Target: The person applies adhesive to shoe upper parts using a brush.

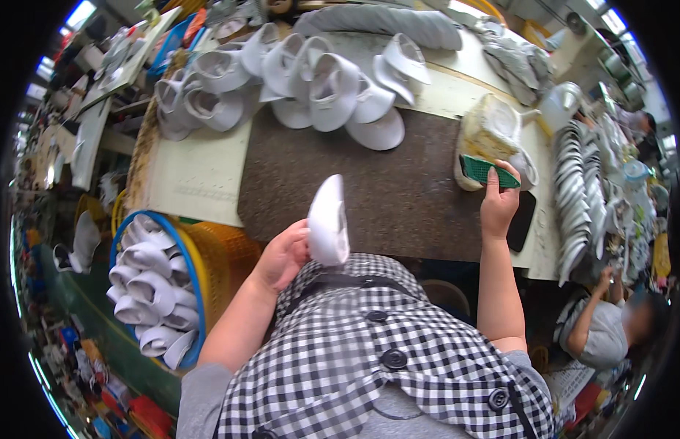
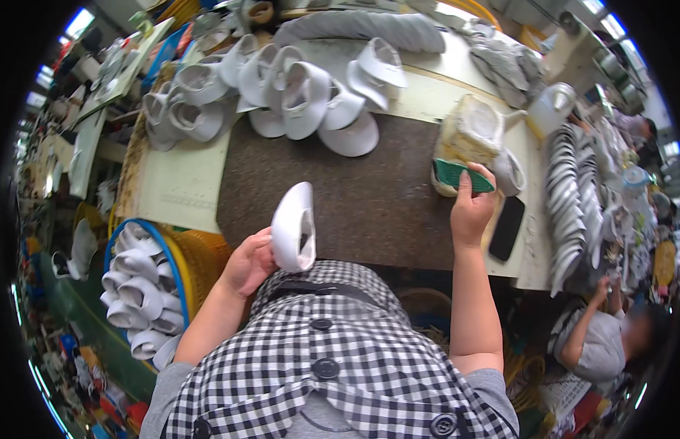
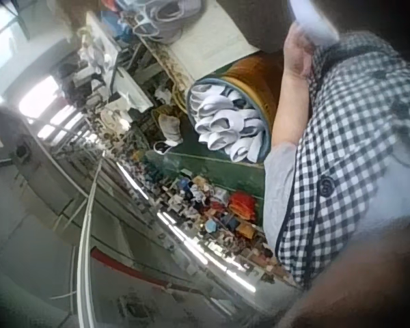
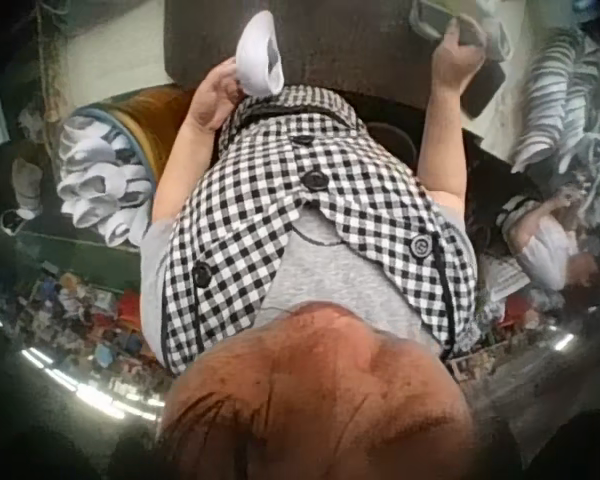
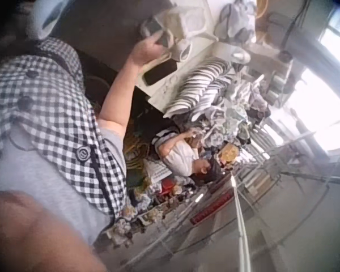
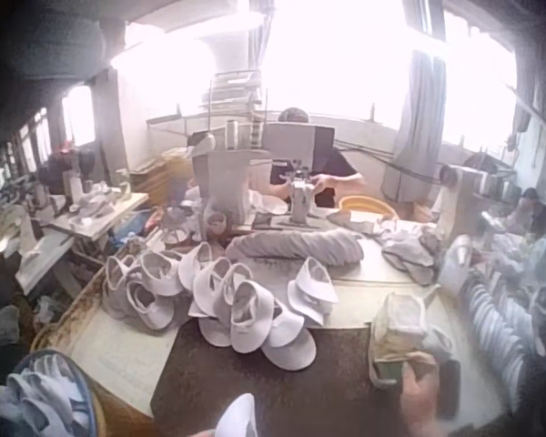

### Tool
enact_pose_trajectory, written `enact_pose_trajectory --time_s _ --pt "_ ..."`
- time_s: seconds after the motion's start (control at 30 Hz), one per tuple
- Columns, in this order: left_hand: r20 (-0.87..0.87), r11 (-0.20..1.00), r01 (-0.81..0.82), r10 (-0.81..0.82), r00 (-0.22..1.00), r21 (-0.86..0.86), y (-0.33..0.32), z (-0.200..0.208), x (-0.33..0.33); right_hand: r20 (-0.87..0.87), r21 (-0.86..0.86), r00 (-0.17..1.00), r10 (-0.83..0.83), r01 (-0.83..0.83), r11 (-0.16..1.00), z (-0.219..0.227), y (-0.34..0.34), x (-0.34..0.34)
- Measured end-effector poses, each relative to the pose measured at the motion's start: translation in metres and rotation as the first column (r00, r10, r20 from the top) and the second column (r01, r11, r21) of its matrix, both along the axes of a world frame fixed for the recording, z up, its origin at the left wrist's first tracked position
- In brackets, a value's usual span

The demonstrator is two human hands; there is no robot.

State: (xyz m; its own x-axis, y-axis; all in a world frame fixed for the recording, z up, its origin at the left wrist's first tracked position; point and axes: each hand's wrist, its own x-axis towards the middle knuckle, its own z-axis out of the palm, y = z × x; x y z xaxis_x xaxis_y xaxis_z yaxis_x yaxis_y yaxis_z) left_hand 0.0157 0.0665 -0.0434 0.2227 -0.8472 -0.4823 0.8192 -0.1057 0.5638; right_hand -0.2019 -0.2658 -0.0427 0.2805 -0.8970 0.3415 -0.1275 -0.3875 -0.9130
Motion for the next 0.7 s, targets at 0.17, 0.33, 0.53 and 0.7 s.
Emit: enact_pose_trajectory --time_s 0.17,0.33,0.53,0.7 --pt "0.139 0.999 -0.010 0.003 0.990 0.051 -0.020 0.012 -0.010 -0.264 -0.121 0.949 -0.173 0.145 0.982 -0.014 -0.025 -0.040" --pt "0.234 0.996 0.080 -0.086 0.968 0.035 -0.052 0.020 -0.014 -0.329 -0.156 0.932 -0.152 0.105 0.982 -0.018 -0.029 -0.029" --pt "0.130 0.998 0.055 -0.059 0.990 0.031 -0.058 0.006 -0.021 -0.209 0.175 0.964 -0.164 0.202 0.964 -0.027 -0.040 -0.058" --pt "0.140 0.994 0.107 -0.109 0.984 0.023 -0.060 0.014 -0.022 0.137 0.536 0.973 0.188 -0.233 0.811 0.000 0.024 0.011"
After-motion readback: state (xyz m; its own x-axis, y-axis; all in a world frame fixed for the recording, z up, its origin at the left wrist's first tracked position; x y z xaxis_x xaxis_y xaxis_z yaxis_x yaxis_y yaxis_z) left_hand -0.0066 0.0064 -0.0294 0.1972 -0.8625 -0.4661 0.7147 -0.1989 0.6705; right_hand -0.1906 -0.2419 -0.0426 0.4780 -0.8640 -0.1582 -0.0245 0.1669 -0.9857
